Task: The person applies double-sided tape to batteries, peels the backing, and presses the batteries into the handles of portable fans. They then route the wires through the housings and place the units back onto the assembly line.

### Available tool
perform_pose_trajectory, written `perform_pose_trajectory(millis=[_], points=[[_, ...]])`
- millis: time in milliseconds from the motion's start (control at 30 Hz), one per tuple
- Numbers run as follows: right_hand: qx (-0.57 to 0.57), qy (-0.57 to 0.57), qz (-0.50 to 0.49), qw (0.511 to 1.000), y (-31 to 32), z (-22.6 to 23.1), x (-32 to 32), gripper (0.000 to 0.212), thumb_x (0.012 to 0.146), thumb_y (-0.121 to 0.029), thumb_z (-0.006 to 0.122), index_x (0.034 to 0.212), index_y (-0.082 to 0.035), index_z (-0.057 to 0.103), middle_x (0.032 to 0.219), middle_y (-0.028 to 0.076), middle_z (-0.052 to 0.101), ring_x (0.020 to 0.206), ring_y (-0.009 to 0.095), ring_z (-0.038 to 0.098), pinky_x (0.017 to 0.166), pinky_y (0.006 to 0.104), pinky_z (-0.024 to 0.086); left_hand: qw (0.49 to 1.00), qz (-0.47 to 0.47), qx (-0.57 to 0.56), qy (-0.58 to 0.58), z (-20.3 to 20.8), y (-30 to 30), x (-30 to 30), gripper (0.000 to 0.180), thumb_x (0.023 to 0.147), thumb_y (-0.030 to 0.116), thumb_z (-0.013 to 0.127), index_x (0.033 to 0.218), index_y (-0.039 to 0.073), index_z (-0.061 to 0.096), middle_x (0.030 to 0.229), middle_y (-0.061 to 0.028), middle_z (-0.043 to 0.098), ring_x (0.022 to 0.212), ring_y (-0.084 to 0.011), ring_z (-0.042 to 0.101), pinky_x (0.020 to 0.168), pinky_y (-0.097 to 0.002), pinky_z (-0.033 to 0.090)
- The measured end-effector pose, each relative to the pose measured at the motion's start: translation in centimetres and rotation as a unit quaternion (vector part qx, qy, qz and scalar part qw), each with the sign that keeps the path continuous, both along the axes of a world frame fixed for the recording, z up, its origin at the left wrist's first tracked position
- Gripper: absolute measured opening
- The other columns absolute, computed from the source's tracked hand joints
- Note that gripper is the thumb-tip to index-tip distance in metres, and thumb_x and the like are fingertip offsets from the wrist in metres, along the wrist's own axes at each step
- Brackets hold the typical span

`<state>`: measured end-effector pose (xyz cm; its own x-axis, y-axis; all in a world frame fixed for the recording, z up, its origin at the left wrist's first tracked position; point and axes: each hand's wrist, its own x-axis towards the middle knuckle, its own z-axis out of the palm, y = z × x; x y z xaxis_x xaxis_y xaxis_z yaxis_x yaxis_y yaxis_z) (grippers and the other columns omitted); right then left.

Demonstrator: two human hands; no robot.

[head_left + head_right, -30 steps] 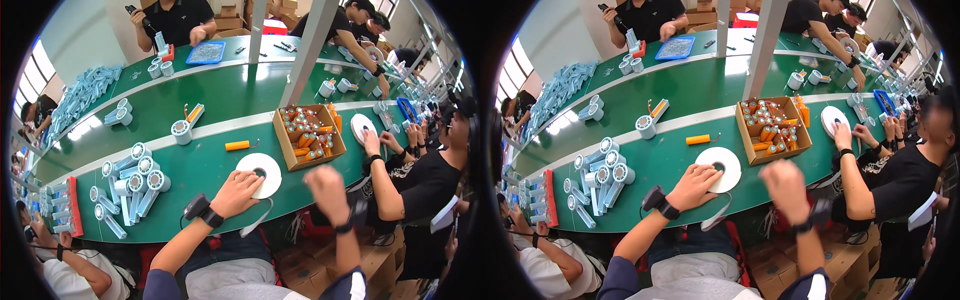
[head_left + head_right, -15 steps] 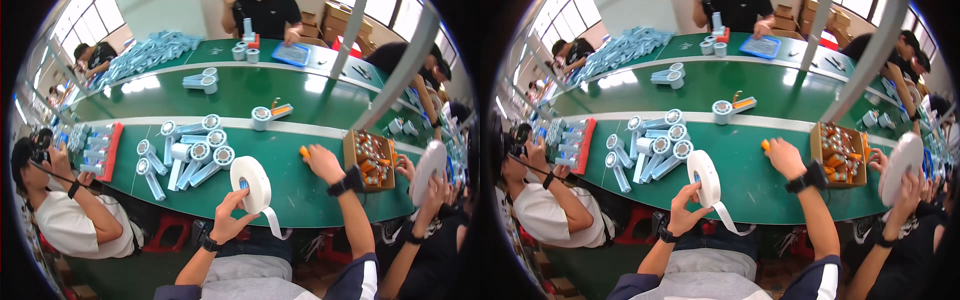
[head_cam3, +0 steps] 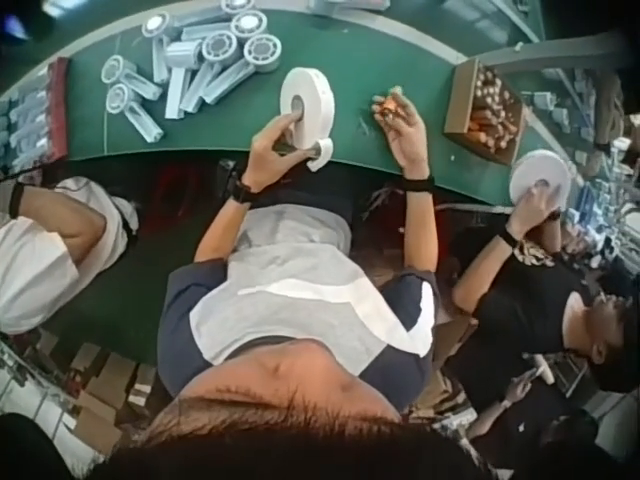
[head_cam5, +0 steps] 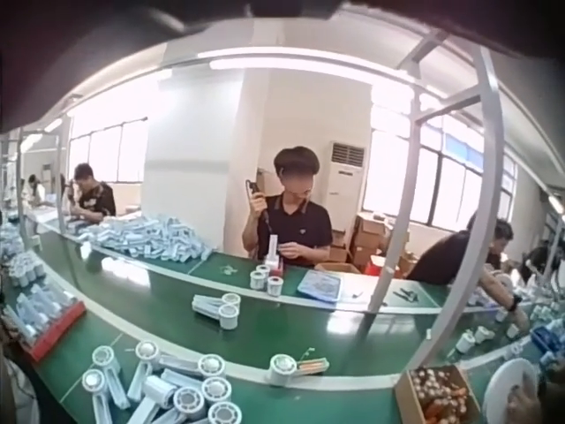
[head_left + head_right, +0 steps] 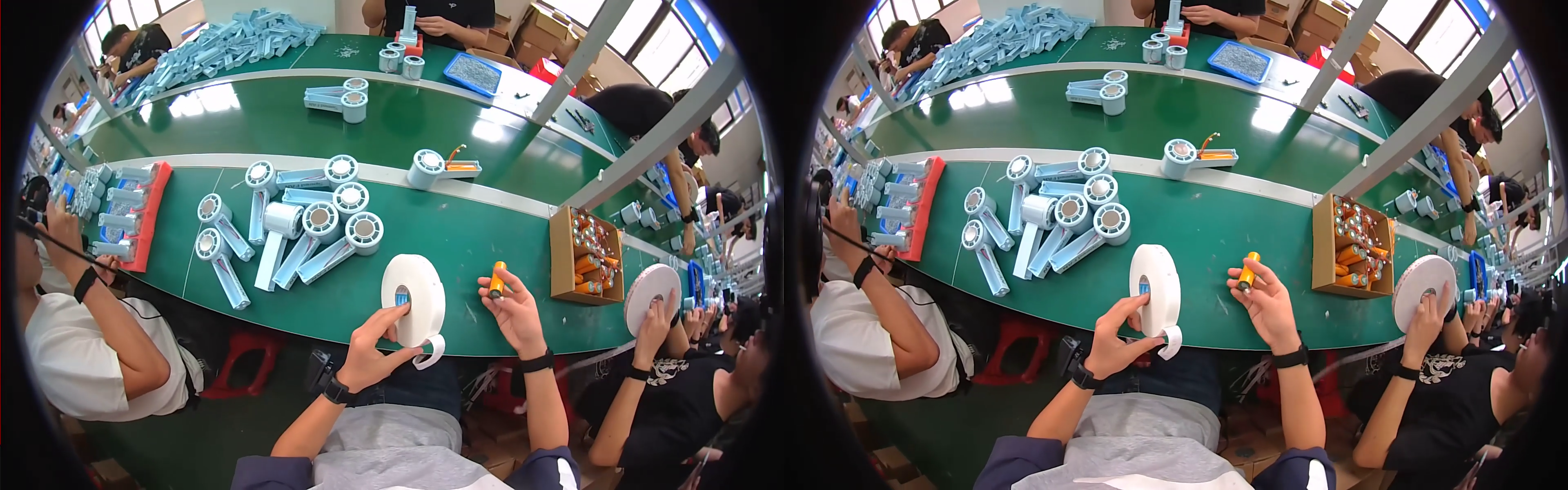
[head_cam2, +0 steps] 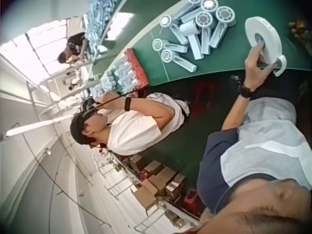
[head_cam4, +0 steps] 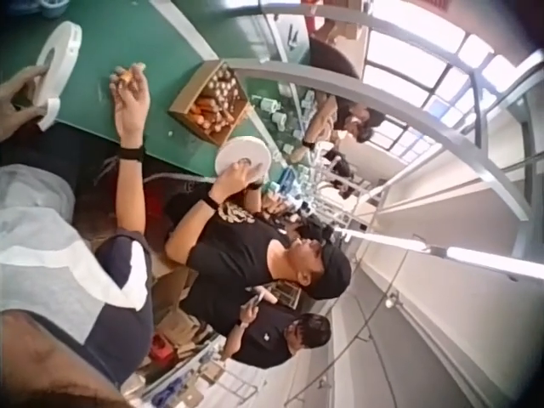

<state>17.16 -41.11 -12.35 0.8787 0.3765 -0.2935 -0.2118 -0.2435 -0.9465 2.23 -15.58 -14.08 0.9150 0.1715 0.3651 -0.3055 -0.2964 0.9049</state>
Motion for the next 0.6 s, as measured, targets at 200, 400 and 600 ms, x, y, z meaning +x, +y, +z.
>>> perform_pose_trajectory(millis=[200,400,600], points=[[-0.253,-0.308,0.025,0.917,-0.2,-0.5,0.4,0.028,0.095,-0.011,0.065,0.121,0.001,0.061,0.113,0.015,0.065,0.089,0.025,0.068,0.072,0.0346,0.056,1.000,-0.003,-0.025,0.011,-0.1,0.1,-0.2,0.078,0.065,0.007,0.092,0.136,0.002,0.061,0.112,-0.0091,0.067,0.074,-0.0127,0.055,0.071,-0.0263,0.051],[-0.367,-0.551,0.207,0.720,2.2,3.7,3.7,0.025,0.093,-0.011,0.067,0.113,0.002,0.060,0.094,0.012,0.065,0.075,0.033,0.063,0.068,0.0374,0.053,1.000,0.010,-0.025,0.014,0.3,0.2,-0.4,0.076,0.066,0.007,0.091,0.136,0.001,0.061,0.111,-0.0091,0.066,0.074,-0.0126,0.054,0.072,-0.0264,0.051],[-0.246,-0.416,0.256,0.837,3.7,7.5,4.2,0.020,0.096,-0.014,0.068,0.104,0.001,0.058,0.076,0.008,0.061,0.062,0.019,0.059,0.060,0.0321,0.050,0.997,0.050,0.053,-0.038,0.4,0.6,-0.2,0.070,0.069,0.005,0.088,0.134,0.002,0.062,0.118,-0.0132,0.067,0.083,-0.0202,0.062,0.076,-0.0316,0.053]])
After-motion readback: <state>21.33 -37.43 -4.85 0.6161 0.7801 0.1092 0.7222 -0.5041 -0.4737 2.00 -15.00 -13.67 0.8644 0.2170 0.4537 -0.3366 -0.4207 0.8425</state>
